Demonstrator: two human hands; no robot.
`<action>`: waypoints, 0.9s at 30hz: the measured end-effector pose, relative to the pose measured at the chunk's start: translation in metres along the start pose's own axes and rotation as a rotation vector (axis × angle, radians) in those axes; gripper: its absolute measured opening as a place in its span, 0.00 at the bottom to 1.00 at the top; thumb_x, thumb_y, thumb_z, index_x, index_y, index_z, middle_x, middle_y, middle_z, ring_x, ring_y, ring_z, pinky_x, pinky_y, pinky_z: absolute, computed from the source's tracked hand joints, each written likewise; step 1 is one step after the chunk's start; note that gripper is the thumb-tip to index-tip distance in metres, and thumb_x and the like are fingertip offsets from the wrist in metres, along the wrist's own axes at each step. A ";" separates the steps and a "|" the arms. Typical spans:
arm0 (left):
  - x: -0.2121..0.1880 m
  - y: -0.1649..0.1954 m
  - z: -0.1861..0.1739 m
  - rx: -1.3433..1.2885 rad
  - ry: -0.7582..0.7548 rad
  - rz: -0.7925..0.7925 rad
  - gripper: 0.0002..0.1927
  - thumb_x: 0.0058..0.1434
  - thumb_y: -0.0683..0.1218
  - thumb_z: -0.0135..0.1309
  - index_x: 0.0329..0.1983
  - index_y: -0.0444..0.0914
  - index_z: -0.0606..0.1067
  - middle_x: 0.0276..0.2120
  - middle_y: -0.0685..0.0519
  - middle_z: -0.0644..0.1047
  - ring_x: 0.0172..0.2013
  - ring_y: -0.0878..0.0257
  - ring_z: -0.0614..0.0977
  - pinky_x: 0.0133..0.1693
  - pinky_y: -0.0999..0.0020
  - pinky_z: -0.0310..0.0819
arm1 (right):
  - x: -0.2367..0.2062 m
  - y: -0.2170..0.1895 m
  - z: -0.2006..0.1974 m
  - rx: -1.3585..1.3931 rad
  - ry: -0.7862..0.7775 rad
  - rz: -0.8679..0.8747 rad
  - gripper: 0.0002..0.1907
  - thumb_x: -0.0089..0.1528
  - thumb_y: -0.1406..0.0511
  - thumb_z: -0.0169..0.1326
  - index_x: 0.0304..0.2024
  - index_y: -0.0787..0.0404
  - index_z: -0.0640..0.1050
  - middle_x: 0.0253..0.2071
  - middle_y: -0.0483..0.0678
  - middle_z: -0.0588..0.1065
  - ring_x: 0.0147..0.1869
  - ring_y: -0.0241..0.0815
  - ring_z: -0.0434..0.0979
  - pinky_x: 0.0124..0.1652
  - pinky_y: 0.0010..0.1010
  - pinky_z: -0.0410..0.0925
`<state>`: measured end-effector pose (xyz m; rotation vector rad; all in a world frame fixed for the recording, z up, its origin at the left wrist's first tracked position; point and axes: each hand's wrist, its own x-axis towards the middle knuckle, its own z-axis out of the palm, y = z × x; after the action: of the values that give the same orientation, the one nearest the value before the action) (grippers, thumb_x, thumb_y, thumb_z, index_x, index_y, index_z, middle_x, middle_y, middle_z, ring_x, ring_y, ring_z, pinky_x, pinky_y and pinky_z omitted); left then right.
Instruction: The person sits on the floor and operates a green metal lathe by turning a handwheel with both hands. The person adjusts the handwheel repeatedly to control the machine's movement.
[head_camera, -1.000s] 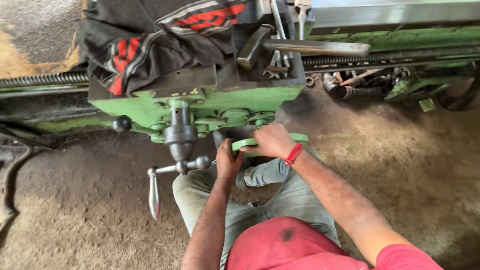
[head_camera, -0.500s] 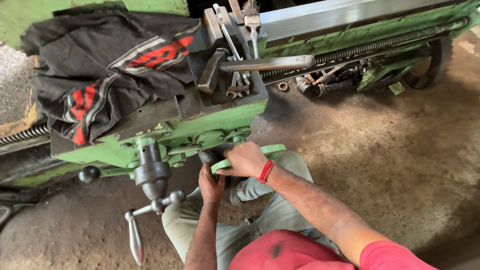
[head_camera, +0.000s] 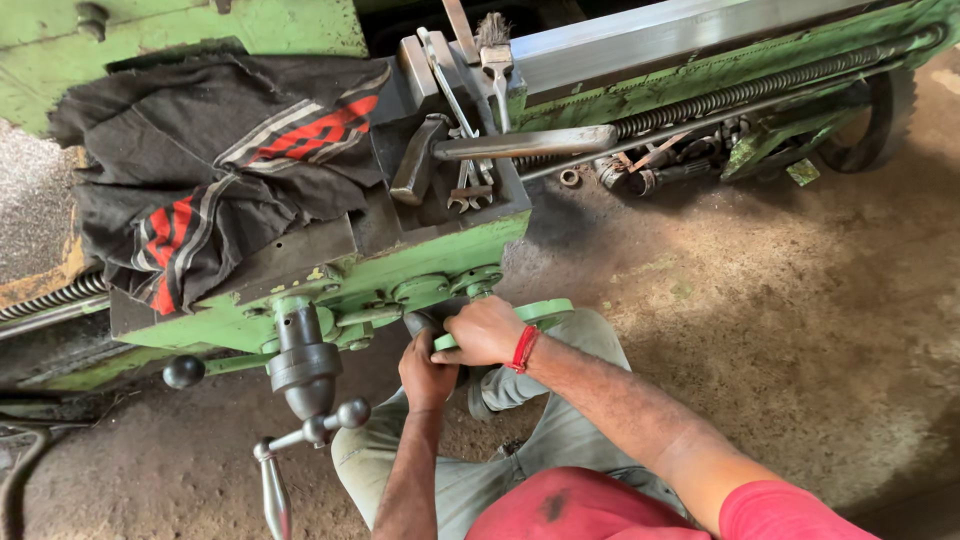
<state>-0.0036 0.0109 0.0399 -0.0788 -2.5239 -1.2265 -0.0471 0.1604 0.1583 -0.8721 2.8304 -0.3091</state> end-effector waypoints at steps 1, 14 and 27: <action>0.000 -0.003 0.002 -0.005 0.004 0.012 0.11 0.53 0.48 0.58 0.35 0.39 0.74 0.34 0.45 0.79 0.38 0.38 0.79 0.37 0.47 0.73 | 0.000 0.000 -0.001 0.005 0.003 0.001 0.30 0.55 0.38 0.58 0.25 0.57 0.80 0.22 0.53 0.77 0.30 0.57 0.80 0.31 0.48 0.70; -0.006 -0.017 0.009 -0.004 0.006 0.044 0.17 0.48 0.47 0.65 0.35 0.36 0.70 0.31 0.42 0.76 0.36 0.38 0.78 0.36 0.45 0.72 | -0.044 0.016 -0.023 0.149 0.320 -0.109 0.24 0.61 0.44 0.57 0.40 0.57 0.81 0.38 0.49 0.78 0.45 0.54 0.79 0.43 0.46 0.69; -0.006 -0.014 0.008 -0.015 0.027 0.041 0.18 0.49 0.46 0.64 0.38 0.35 0.71 0.33 0.41 0.77 0.38 0.37 0.78 0.38 0.46 0.73 | -0.052 -0.005 -0.024 -0.008 0.440 -0.045 0.21 0.63 0.47 0.57 0.42 0.57 0.79 0.38 0.47 0.73 0.44 0.48 0.73 0.42 0.41 0.62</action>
<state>-0.0033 0.0087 0.0225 -0.1165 -2.4780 -1.2229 -0.0070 0.1898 0.1879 -0.9735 3.2126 -0.5589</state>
